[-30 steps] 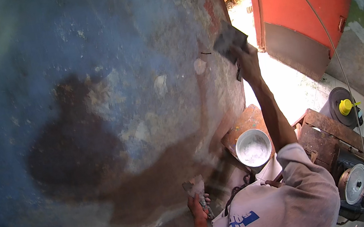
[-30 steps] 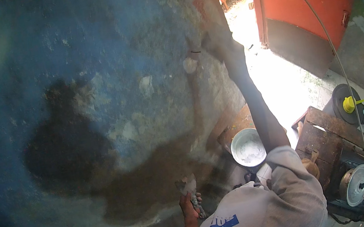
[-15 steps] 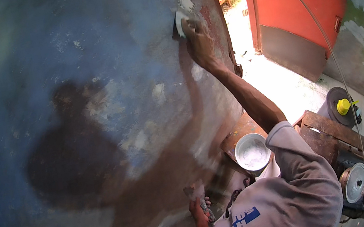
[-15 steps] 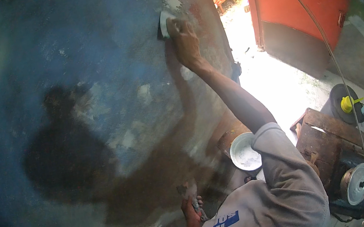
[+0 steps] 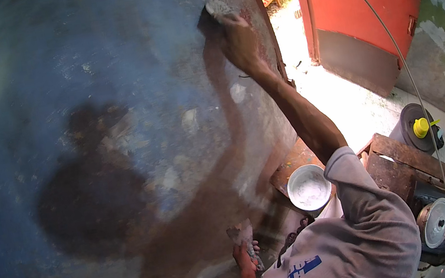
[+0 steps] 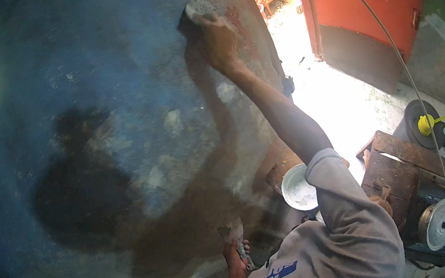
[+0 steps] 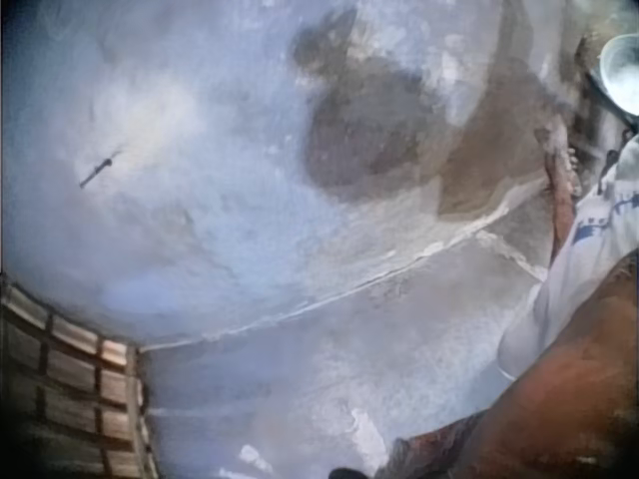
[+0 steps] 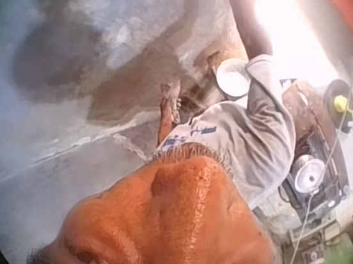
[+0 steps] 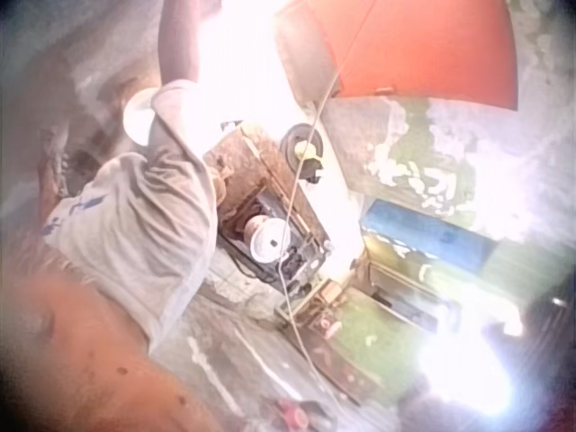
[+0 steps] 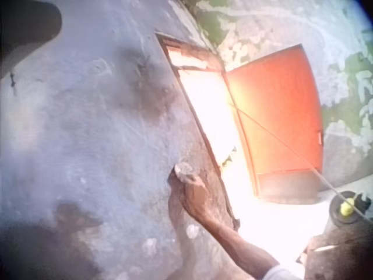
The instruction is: The person applies plaster to a ceiling using a trowel and a bucket. They repeatedly scoop plaster from the bucket and spread it across the ceiling surface, smoothing it with the trowel.
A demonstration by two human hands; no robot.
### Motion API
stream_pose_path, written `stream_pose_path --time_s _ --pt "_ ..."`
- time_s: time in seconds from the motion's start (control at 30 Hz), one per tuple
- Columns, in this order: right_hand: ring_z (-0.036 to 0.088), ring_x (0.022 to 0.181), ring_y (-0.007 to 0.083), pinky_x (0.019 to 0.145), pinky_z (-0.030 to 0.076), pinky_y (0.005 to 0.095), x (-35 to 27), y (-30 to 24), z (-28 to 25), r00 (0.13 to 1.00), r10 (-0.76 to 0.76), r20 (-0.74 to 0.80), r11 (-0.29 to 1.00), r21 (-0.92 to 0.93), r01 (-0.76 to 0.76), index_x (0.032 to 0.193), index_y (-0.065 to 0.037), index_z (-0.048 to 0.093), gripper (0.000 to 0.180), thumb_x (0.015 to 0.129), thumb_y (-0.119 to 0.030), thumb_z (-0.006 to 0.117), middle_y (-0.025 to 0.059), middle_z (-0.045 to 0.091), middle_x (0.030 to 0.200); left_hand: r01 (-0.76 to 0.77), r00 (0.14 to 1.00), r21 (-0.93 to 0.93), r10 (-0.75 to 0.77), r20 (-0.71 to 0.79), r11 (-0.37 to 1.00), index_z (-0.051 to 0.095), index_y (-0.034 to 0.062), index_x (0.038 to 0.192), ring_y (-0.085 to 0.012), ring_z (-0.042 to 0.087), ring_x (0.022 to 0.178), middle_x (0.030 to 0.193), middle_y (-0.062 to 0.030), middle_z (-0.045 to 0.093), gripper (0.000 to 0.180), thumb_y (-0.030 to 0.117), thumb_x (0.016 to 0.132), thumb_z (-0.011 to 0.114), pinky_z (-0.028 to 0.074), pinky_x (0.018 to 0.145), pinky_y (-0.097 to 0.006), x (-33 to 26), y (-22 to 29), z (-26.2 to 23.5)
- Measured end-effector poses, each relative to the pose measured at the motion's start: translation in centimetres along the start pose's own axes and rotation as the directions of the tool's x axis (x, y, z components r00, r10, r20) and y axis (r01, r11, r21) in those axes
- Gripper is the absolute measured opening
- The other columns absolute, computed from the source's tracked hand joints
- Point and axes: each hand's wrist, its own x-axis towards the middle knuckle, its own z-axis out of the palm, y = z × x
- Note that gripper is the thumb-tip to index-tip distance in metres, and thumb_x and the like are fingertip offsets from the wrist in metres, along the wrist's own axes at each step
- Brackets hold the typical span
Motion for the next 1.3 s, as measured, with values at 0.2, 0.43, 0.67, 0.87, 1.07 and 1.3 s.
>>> stream_pose_path --time_s 0.2,0.43,0.67,0.87,1.07,1.3 --pt "0.060 0.102 0.0342 0.085 0.050 0.0397 0.2 3.0 -1.5 1.000 -0.010 -0.023 0.992 0.125 0.013 0.118 -0.002 0.060 0.034 0.084 -0.002 0.054 0.0156 0.060 0.115 -0.012 0.999 0.028 0.011 0.041 1.000 0.051 0.0015 0.110 -0.0207 0.059 0.053 0.077 -0.0169 0.064 0.026 0.018 0.090 0.055 0.047 0.046 -0.032 0.3 1.6 1.2" --pt "0.058 0.106 0.0270 0.083 0.052 0.0389 -2.6 3.2 2.7 0.989 -0.100 -0.113 0.993 -0.077 0.092 0.130 -0.022 0.053 0.059 0.078 0.006 0.054 0.0061 0.056 0.122 0.043 0.999 -0.022 -0.044 -0.016 0.999 0.051 0.0043 0.113 -0.0190 0.059 0.051 0.078 -0.0154 0.065 0.025 0.019 0.092 0.052 0.045 0.044 -0.030 -0.2 1.0 0.3" --pt "0.059 0.106 0.0291 0.090 0.049 0.0385 -1.2 7.0 -1.7 0.984 -0.178 -0.023 0.982 0.054 0.179 0.122 -0.015 0.062 0.052 0.077 0.011 0.053 0.0101 0.061 0.117 -0.026 1.000 0.034 0.026 -0.004 0.999 0.051 0.0043 0.112 -0.0196 0.059 0.052 0.077 -0.0151 0.065 0.026 0.019 0.091 0.054 0.046 0.046 -0.029 -0.6 2.1 0.8" --pt "0.059 0.104 0.0275 0.091 0.048 0.0366 6.0 8.6 -0.2 0.963 -0.258 -0.081 0.966 -0.009 0.258 0.120 -0.013 0.063 0.043 0.083 0.007 0.052 0.0090 0.062 0.117 0.041 0.999 -0.053 -0.041 -0.002 0.998 0.052 0.0050 0.113 -0.0192 0.059 0.052 0.077 -0.0147 0.066 0.028 0.022 0.091 0.057 0.045 0.046 -0.029 -0.1 1.3 -0.4" --pt "0.059 0.101 0.0268 0.087 0.050 0.0361 0.6 5.0 0.5 0.985 -0.159 -0.059 0.984 -0.086 0.154 0.121 -0.016 0.063 0.048 0.079 0.005 0.058 0.0080 0.062 0.116 0.043 0.998 0.005 -0.042 -0.045 0.999 0.054 0.0049 0.111 -0.0186 0.059 0.051 0.077 -0.0145 0.066 0.027 0.022 0.091 0.056 0.045 0.044 -0.029 0.5 -0.4 -1.6" --pt "0.060 0.097 0.0318 0.081 0.050 0.0383 -3.1 3.7 -0.8 0.989 -0.148 0.027 0.986 0.079 0.145 0.115 -0.007 0.062 0.038 0.079 0.003 0.058 0.0141 0.060 0.110 -0.008 1.000 0.042 0.007 0.013 0.999 0.052 0.0042 0.106 -0.0193 0.059 0.051 0.076 -0.0146 0.065 0.025 0.021 0.089 0.058 0.045 0.044 -0.030 1.3 2.8 0.7"
